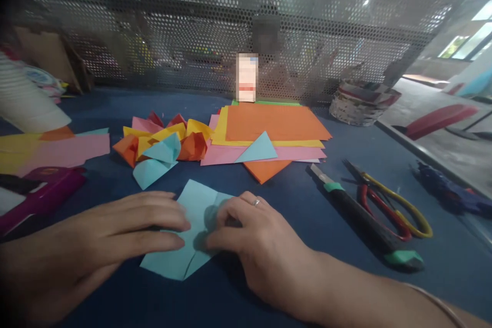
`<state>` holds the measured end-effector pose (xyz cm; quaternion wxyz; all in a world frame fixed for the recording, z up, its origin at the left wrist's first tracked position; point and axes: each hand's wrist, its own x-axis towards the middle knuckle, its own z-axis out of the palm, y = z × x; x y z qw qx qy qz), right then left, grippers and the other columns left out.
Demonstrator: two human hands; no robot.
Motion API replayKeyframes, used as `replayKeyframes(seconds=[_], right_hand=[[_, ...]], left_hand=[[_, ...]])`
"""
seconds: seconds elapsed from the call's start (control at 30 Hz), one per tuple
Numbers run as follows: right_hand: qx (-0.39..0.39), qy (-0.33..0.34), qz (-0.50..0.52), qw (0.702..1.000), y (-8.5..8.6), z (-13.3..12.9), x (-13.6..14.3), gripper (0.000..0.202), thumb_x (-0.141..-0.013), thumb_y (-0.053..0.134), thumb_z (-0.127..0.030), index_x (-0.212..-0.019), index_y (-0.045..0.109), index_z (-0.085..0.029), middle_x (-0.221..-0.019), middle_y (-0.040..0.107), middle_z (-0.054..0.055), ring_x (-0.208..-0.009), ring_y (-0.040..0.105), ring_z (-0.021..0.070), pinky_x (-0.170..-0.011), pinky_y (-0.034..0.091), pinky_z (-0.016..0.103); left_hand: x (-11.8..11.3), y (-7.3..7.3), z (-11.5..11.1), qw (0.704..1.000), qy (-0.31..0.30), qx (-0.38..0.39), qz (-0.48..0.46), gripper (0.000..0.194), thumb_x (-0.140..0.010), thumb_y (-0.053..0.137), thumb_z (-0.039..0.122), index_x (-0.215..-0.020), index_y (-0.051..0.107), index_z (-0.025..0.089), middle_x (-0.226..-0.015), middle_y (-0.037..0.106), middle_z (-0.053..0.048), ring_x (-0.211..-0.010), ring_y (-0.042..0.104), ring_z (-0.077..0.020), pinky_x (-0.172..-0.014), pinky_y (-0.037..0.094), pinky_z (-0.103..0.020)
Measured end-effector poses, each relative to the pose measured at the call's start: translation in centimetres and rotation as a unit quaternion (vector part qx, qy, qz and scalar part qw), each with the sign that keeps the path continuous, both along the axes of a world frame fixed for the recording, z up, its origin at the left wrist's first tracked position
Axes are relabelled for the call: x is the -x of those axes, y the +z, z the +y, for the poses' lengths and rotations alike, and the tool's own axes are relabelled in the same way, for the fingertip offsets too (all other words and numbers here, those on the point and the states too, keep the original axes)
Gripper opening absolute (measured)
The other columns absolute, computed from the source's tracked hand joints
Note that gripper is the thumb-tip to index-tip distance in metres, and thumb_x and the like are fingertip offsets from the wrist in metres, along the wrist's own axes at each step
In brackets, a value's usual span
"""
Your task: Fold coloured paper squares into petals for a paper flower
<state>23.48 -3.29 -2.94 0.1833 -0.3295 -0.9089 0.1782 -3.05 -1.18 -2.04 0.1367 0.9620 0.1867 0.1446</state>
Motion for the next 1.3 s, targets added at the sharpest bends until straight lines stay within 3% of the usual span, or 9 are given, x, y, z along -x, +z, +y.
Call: replayKeyframes(seconds=[0.1,0.17,0.33,0.53,0.67,1.1,1.3], right_hand=[[-0.024,0.064,-0.023,0.997,-0.1,0.1,-0.2,0.038,-0.084,0.047,-0.001,-0.107,0.066,-0.026,-0.096,0.057,0.001,-0.083,0.047,0.0150,-0.074,0.035,0.030],[-0.038,0.101,-0.048,0.993,0.2,0.3,-0.3,0.035,-0.087,0.049,-0.006,-0.113,0.064,-0.026,-0.097,0.058,0.001,-0.084,0.047,0.0152,-0.076,0.035,0.031],[-0.057,0.148,-0.102,0.982,1.3,0.3,-0.3,0.032,-0.095,0.041,-0.016,-0.118,0.062,-0.022,-0.100,0.061,0.003,-0.085,0.046,0.0168,-0.078,0.035,0.033],[-0.070,0.159,-0.123,0.977,1.7,0.1,-0.3,0.034,-0.095,0.038,-0.014,-0.120,0.060,-0.020,-0.102,0.061,0.004,-0.086,0.048,0.0172,-0.075,0.037,0.031],[-0.070,0.161,-0.123,0.977,1.7,0.1,-0.4,0.033,-0.093,0.040,-0.012,-0.118,0.060,-0.019,-0.105,0.061,0.005,-0.087,0.047,0.0178,-0.076,0.036,0.030],[-0.064,0.147,-0.099,0.982,1.4,-0.1,-0.4,0.033,-0.089,0.045,-0.009,-0.118,0.061,-0.018,-0.104,0.062,0.004,-0.086,0.048,0.0169,-0.076,0.039,0.031],[-0.037,0.123,-0.082,0.988,1.3,-0.3,-0.2,0.045,-0.084,0.046,-0.007,-0.128,0.053,-0.017,-0.104,0.062,0.007,-0.089,0.052,0.0180,-0.080,0.041,0.031]], left_hand=[[-0.1,-0.1,0.8,0.999,-0.032,0.022,0.026,0.061,-0.072,0.038,-0.008,-0.119,0.055,0.025,-0.124,0.058,-0.001,-0.119,0.049,-0.0176,-0.108,0.034,-0.033],[-0.4,-0.5,0.9,0.999,-0.038,0.038,-0.003,0.053,-0.075,0.038,-0.008,-0.112,0.058,0.023,-0.116,0.061,-0.002,-0.113,0.051,-0.0172,-0.102,0.038,-0.031],[-1.4,-0.7,0.8,0.995,0.001,0.070,-0.074,0.034,-0.084,0.043,-0.003,-0.095,0.063,0.022,-0.095,0.065,-0.002,-0.089,0.058,-0.0160,-0.081,0.044,-0.030],[-3.2,-0.7,1.1,0.984,0.051,0.144,-0.095,0.019,-0.086,0.051,0.007,-0.077,0.062,0.020,-0.075,0.060,0.003,-0.072,0.054,-0.0118,-0.071,0.040,-0.025],[-4.2,-0.8,1.3,0.977,0.095,0.173,-0.081,0.014,-0.082,0.061,0.011,-0.072,0.061,0.019,-0.069,0.058,0.005,-0.072,0.054,-0.0116,-0.069,0.038,-0.024],[-4.5,-0.8,1.1,0.975,0.143,0.164,-0.031,0.011,-0.077,0.068,0.018,-0.072,0.057,0.019,-0.071,0.056,0.004,-0.071,0.051,-0.0132,-0.067,0.037,-0.026],[-4.6,-1.0,1.0,0.972,0.167,0.162,-0.041,0.016,-0.073,0.069,0.011,-0.074,0.056,0.020,-0.075,0.056,0.004,-0.076,0.051,-0.0148,-0.069,0.036,-0.026]])
